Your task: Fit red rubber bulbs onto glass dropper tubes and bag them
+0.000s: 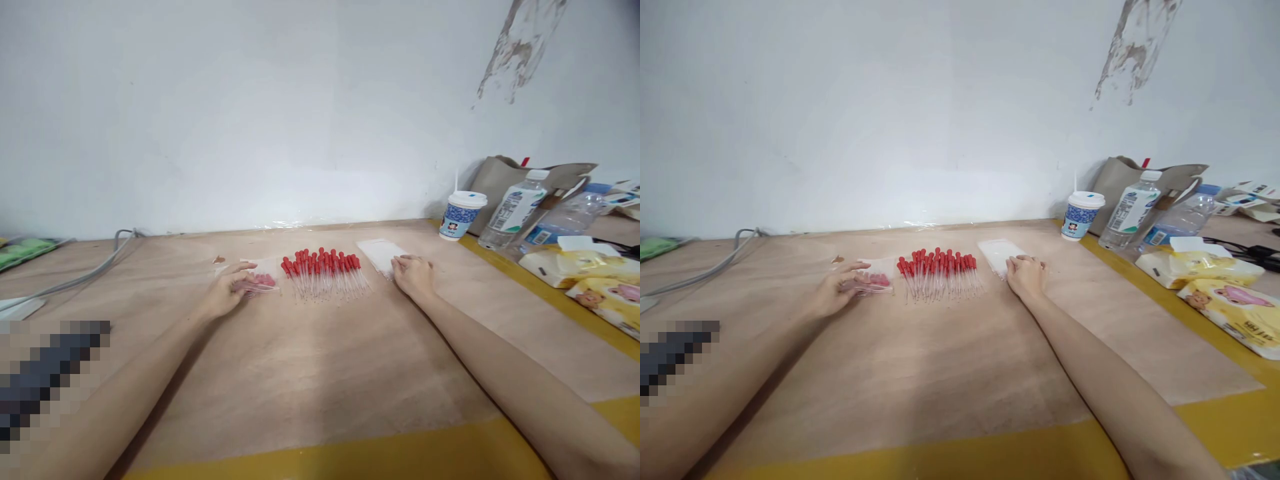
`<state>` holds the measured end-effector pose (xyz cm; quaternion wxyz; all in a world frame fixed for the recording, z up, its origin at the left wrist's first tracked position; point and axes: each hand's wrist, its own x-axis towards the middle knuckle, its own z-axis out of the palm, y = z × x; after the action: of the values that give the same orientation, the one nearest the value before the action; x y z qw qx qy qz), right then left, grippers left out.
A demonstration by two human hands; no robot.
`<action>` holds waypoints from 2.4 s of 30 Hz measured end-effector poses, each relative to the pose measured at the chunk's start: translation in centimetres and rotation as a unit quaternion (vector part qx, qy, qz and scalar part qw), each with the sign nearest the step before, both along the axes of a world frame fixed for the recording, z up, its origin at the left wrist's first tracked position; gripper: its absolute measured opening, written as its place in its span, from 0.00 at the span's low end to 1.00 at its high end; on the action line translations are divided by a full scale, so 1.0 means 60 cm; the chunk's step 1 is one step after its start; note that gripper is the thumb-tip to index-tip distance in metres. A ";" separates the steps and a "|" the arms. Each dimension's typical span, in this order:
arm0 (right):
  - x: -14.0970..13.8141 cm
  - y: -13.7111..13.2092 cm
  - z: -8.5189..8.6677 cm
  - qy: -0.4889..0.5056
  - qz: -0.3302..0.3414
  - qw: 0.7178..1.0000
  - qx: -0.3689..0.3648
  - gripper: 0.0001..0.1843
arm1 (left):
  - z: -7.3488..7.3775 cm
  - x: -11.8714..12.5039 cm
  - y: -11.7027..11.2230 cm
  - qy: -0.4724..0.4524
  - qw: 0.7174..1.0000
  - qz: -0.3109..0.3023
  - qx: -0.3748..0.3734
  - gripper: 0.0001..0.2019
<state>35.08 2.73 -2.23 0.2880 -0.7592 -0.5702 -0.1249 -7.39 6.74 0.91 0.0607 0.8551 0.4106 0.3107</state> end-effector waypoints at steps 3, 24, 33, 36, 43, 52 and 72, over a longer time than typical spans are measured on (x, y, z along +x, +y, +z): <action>0.003 0.001 0.001 0.037 0.007 0.993 0.114 0.17 | -0.020 -0.014 -0.011 0.077 0.995 0.062 0.000 0.24; -0.205 -0.129 0.042 0.471 0.507 0.715 -0.094 0.19 | 0.020 0.142 -0.147 -0.222 0.943 -0.118 -0.215 0.17; -0.102 -0.010 0.037 0.249 0.214 0.944 0.028 0.11 | 0.096 0.104 -0.160 0.101 0.992 -0.064 0.038 0.16; -0.088 0.031 0.030 0.232 0.156 0.960 0.013 0.15 | 0.072 0.112 -0.183 0.215 0.964 -0.156 -0.003 0.27; -0.103 0.089 0.014 0.298 0.148 0.943 -0.020 0.19 | 0.011 0.105 -0.188 0.281 0.929 -0.222 -0.088 0.26; -0.108 0.097 0.026 0.401 0.150 0.904 0.000 0.09 | 0.006 0.148 -0.218 0.226 0.961 -0.121 -0.102 0.25; -0.075 -0.086 -0.007 0.675 0.217 0.705 0.008 0.15 | 0.000 0.162 -0.179 0.182 0.953 -0.214 -0.109 0.21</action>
<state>30.55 -2.43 -2.66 0.6210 -0.4938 -0.3712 0.4824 2.36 -3.98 0.91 0.1429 0.9531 0.2536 0.0823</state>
